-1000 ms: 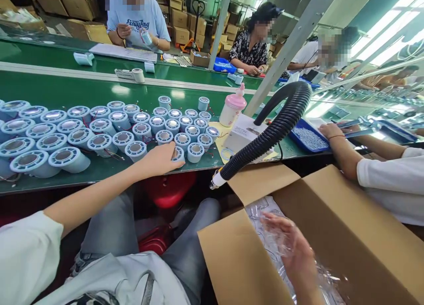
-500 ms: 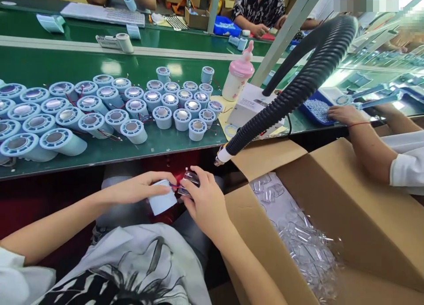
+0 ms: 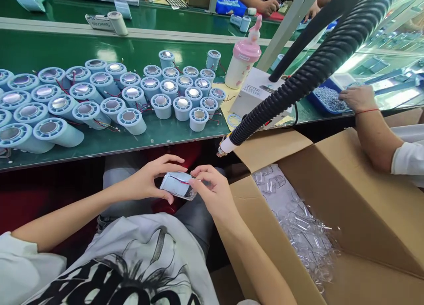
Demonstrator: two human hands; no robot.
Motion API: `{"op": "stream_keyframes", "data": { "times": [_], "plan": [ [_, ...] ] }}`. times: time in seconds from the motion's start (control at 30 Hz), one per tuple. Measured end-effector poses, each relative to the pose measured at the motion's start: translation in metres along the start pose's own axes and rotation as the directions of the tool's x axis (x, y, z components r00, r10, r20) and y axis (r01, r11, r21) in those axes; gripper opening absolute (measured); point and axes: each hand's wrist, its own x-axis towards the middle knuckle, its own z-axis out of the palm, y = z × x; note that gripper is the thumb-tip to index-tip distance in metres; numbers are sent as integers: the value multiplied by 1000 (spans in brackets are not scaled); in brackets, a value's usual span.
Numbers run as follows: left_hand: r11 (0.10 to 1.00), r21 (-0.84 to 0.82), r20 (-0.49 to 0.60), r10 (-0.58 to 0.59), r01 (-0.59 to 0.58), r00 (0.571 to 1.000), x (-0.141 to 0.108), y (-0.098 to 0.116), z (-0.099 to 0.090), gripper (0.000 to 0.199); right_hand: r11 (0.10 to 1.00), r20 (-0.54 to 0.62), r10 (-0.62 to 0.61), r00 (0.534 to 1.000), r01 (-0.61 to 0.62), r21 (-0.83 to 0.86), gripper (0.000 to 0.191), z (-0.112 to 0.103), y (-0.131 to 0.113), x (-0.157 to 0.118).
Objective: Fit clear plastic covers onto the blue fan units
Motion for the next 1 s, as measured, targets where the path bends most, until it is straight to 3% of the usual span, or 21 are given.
{"op": "stream_keyframes", "data": {
  "times": [0.13,0.2,0.27,0.3,0.37,0.47,0.63,1.0],
  "plan": [
    [960,-270,87,-55,76,995,0,4,3,63,977,-16,84,996,-79,200,30,-3,3,2],
    [919,-373,77,-104,126,992,1,7,5,61,971,3,32,999,-32,238,24,-5,5,1],
    [861,-475,58,-172,179,983,1,9,6,59,986,60,-120,991,112,127,15,-8,8,-2],
    [830,-520,54,-204,202,978,1,10,6,57,978,93,-209,973,208,21,22,-9,9,-4],
    [779,-583,71,-237,233,969,-1,11,7,54,904,149,-349,925,374,-208,39,-10,12,-8],
    [769,-582,142,-222,262,965,-5,12,5,58,807,188,-434,881,472,-355,37,-12,15,-12],
    [868,-461,142,-134,185,981,-9,14,0,72,879,197,-382,903,421,-223,44,-13,14,-14],
    [942,-331,107,-27,61,994,-13,18,-3,75,990,213,-137,967,131,43,48,-11,7,-18]
  ]
}}
